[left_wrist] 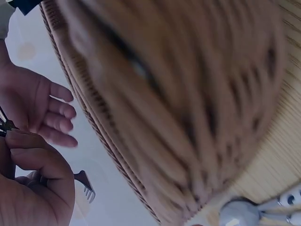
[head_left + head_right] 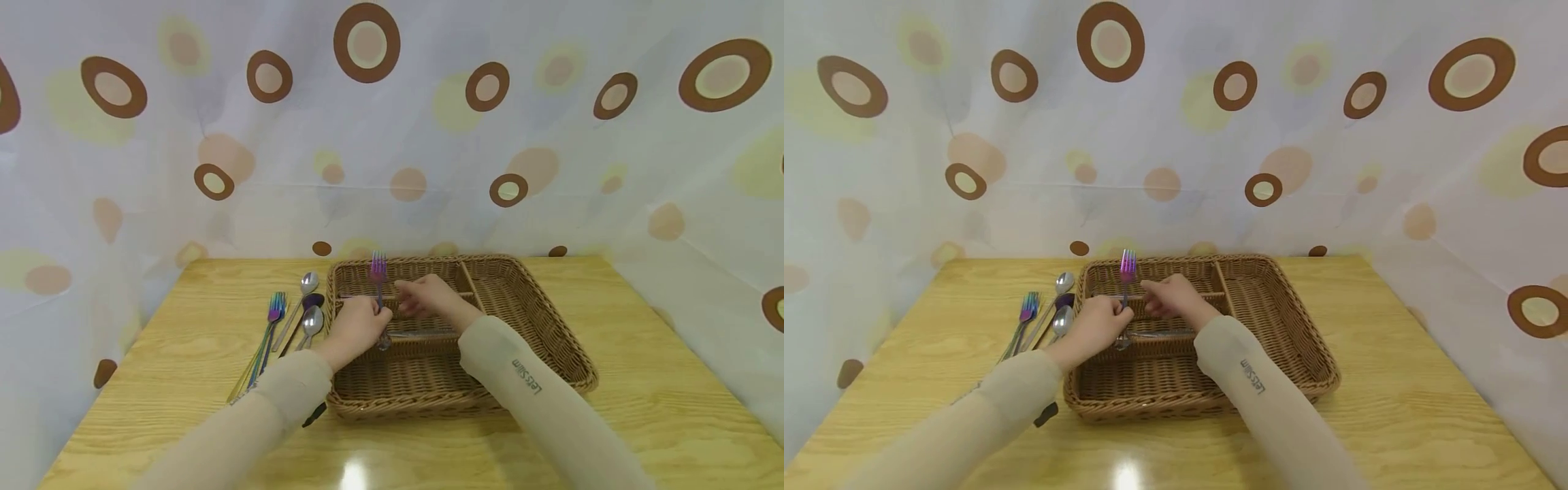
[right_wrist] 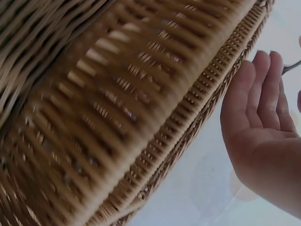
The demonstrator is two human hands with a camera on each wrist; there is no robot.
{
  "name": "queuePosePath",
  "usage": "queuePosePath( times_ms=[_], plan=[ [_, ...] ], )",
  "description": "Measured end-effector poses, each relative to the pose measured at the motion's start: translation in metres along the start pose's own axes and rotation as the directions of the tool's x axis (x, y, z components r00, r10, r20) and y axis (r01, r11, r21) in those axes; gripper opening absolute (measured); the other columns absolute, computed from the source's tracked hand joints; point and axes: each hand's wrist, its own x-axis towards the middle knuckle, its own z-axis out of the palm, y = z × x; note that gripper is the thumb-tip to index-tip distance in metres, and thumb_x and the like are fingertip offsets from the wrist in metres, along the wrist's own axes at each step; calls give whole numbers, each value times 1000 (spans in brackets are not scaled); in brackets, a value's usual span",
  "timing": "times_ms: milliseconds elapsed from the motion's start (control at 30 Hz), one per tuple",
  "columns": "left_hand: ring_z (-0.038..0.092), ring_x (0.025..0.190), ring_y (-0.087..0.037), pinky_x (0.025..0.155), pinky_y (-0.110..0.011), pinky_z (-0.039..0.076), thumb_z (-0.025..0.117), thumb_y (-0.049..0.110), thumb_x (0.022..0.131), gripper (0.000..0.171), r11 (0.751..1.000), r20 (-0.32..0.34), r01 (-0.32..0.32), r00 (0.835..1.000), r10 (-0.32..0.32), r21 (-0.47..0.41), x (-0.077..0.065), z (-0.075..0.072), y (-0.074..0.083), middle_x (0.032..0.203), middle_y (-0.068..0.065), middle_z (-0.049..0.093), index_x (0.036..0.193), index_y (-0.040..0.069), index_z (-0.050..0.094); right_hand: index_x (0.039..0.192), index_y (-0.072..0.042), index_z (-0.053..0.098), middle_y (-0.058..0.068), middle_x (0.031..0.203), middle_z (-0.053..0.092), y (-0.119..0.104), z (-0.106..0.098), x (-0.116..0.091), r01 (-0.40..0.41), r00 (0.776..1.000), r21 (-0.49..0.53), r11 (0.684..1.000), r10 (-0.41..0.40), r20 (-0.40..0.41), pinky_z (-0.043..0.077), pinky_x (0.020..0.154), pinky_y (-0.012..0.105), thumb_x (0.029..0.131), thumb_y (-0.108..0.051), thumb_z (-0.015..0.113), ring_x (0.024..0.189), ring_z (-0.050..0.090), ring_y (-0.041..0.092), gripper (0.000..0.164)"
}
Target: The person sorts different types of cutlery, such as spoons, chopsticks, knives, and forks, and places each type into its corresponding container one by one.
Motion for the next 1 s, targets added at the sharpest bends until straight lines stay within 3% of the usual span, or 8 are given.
queuePosePath(
  times_ms=[200, 367, 467, 767, 1000],
  plan=[
    [25, 36, -7, 36, -19, 23, 47, 18, 95, 47, 1000, 40, -21, 999, 21, -3, 5, 13, 13, 42, 7, 28, 50, 16, 33, 118, 2, 60, 1, 79, 62, -5, 5, 3, -111, 994, 173, 979, 110, 14, 52, 88, 38, 95, -41, 50, 72, 63, 12, 50],
    [28, 37, -8, 37, -20, 25, 45, 17, 96, 43, 998, 77, -43, 996, 39, 54, 5, 19, 19, 44, 5, 30, 53, 15, 36, 123, 4, 57, -1, 73, 62, -1, 4, 5, -166, 986, 301, 939, 158, 49, 53, 69, 25, 96, -29, 51, 65, 61, 8, 43],
    [28, 37, -8, 37, -20, 24, 45, 18, 95, 43, 996, 98, -26, 995, 18, 82, 3, 20, 20, 44, 5, 30, 53, 15, 36, 122, 5, 57, -3, 66, 63, 4, 1, 6, -175, 985, 339, 924, 161, 69, 52, 63, 22, 96, -22, 52, 60, 61, 7, 38],
    [26, 35, -8, 35, -21, 21, 49, 34, 96, 53, 985, 94, 25, 995, -41, 170, -2, 10, 12, 40, 6, 30, 48, 17, 36, 126, 5, 53, -5, 64, 57, 11, -14, 2, -163, 986, 290, 943, 150, 69, 43, 56, 20, 96, -20, 52, 58, 55, 6, 39],
    [22, 36, -8, 36, -21, 20, 48, 32, 96, 55, 981, 56, 36, 997, -47, 192, -5, -17, -10, 40, 6, 27, 46, 17, 33, 129, 6, 48, -5, 75, 61, 23, -39, -1, -152, 984, 221, 963, 127, 124, 32, 53, 20, 99, -21, 46, 50, 42, 1, 41]
  ],
)
